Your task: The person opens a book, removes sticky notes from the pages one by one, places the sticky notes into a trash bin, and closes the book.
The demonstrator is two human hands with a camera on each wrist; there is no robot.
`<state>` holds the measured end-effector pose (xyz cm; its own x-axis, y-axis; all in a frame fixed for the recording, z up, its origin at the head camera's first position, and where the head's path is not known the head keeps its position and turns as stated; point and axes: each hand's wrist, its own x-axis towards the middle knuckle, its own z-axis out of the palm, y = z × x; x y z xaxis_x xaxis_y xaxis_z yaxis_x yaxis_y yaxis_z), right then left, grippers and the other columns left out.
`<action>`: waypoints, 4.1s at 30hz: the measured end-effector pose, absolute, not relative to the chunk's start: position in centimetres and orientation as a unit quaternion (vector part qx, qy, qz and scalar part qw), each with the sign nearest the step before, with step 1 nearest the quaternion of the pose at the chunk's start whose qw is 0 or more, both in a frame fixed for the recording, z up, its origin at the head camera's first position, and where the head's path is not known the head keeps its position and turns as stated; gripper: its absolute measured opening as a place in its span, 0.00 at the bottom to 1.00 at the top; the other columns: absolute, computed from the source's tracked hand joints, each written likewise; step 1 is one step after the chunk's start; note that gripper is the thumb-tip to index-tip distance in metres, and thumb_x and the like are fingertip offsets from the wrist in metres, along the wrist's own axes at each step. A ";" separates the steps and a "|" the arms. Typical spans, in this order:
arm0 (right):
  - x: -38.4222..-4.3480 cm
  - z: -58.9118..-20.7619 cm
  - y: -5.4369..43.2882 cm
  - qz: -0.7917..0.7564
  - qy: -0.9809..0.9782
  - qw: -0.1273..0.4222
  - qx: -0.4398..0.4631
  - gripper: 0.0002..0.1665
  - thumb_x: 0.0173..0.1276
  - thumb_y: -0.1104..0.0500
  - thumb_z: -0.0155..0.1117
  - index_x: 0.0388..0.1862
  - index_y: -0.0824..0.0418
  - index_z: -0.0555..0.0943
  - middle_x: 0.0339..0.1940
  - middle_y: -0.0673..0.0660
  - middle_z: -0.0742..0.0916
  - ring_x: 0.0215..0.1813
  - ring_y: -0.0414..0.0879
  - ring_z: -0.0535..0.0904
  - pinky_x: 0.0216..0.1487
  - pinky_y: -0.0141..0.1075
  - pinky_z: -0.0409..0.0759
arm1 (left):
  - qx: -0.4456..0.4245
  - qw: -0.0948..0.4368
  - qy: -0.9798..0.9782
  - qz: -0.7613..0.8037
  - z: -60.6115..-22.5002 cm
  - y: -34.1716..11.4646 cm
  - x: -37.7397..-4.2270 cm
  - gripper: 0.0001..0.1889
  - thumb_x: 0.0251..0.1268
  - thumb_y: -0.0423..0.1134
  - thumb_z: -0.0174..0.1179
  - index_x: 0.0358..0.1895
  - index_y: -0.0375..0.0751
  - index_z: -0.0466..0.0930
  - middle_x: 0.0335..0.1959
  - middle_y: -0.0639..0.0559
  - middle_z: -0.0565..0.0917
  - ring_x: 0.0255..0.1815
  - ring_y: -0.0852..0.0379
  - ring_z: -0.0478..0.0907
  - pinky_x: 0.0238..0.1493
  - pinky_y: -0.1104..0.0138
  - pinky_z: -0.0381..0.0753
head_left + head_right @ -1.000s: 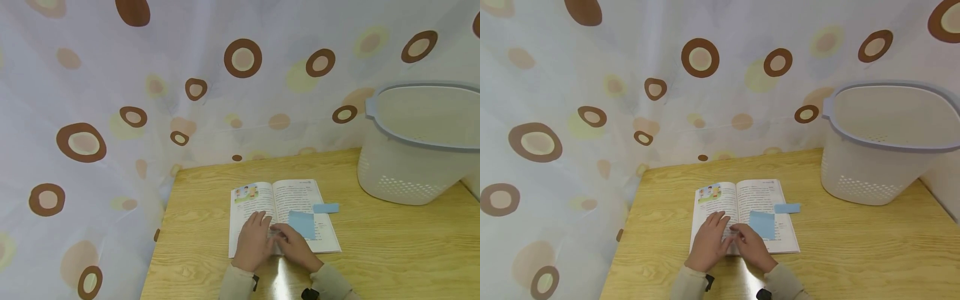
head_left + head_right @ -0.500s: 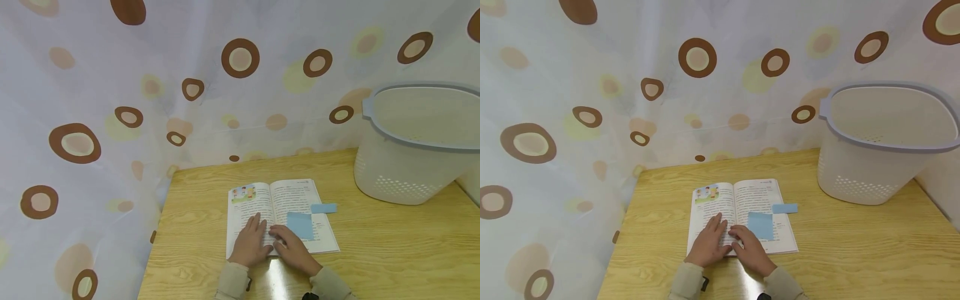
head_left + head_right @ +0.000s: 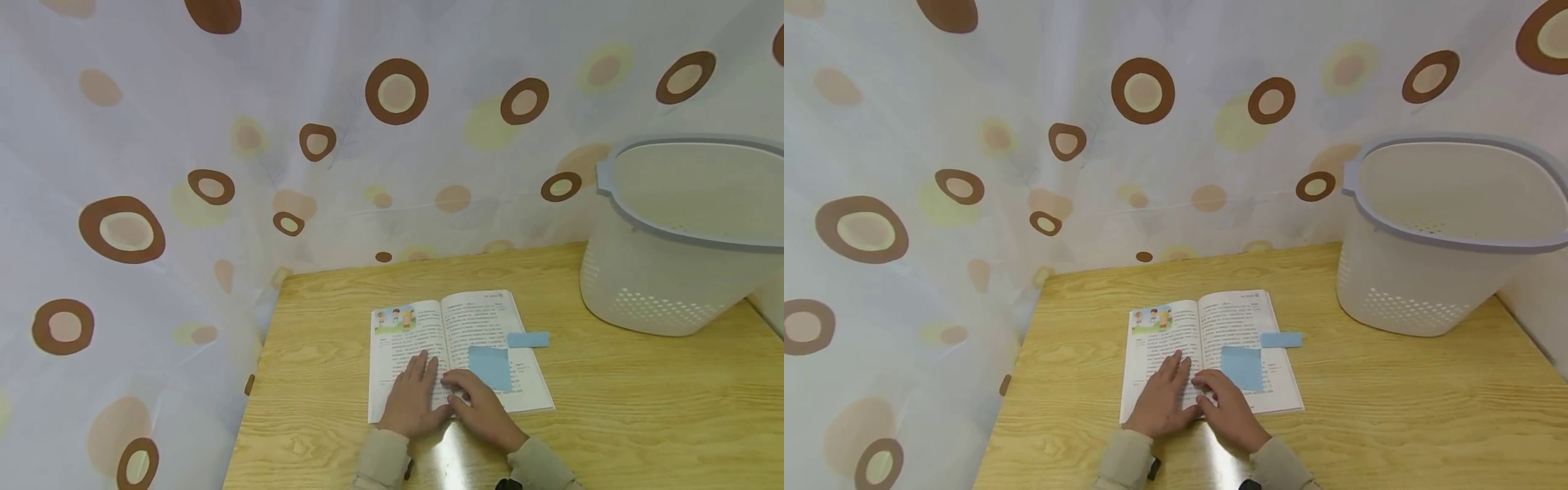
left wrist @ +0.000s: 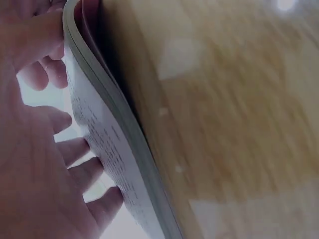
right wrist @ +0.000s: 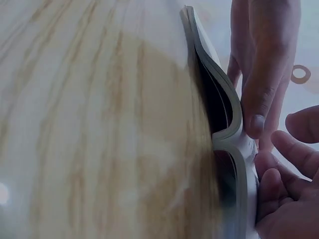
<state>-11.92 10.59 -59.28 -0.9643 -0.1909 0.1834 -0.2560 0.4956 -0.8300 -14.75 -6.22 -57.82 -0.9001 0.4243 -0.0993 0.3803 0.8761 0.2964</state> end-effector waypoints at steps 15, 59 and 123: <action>-11.6 -59.6 10.6 0.521 -0.838 0.064 0.150 0.13 0.67 0.68 0.61 0.48 0.58 0.82 0.45 0.51 0.87 0.44 0.35 0.80 0.44 0.30 0.83 | 0.193 0.075 0.969 0.133 -57.3 -6.0 -14.8 0.47 0.55 0.66 0.64 0.75 0.46 0.63 0.80 0.49 0.60 0.80 0.43 0.58 0.73 0.46 0.68; -12.2 -56.2 16.7 0.514 -0.852 0.101 -0.016 0.11 0.74 0.63 0.56 0.47 0.58 0.85 0.48 0.54 0.88 0.44 0.27 0.76 0.43 0.26 0.79 | 0.130 0.079 0.975 0.160 -58.7 -3.8 -14.2 0.58 0.48 0.75 0.63 0.79 0.45 0.54 0.82 0.49 0.53 0.83 0.41 0.49 0.78 0.42 0.58; -15.2 -56.5 17.2 0.324 -0.940 0.093 0.049 0.10 0.61 0.68 0.66 0.40 0.61 0.88 0.33 0.56 0.88 0.38 0.50 0.78 0.41 0.46 0.76 | 0.123 0.109 0.971 0.174 -58.2 -3.7 -14.4 0.59 0.48 0.74 0.64 0.79 0.44 0.53 0.83 0.46 0.51 0.83 0.39 0.48 0.77 0.39 0.57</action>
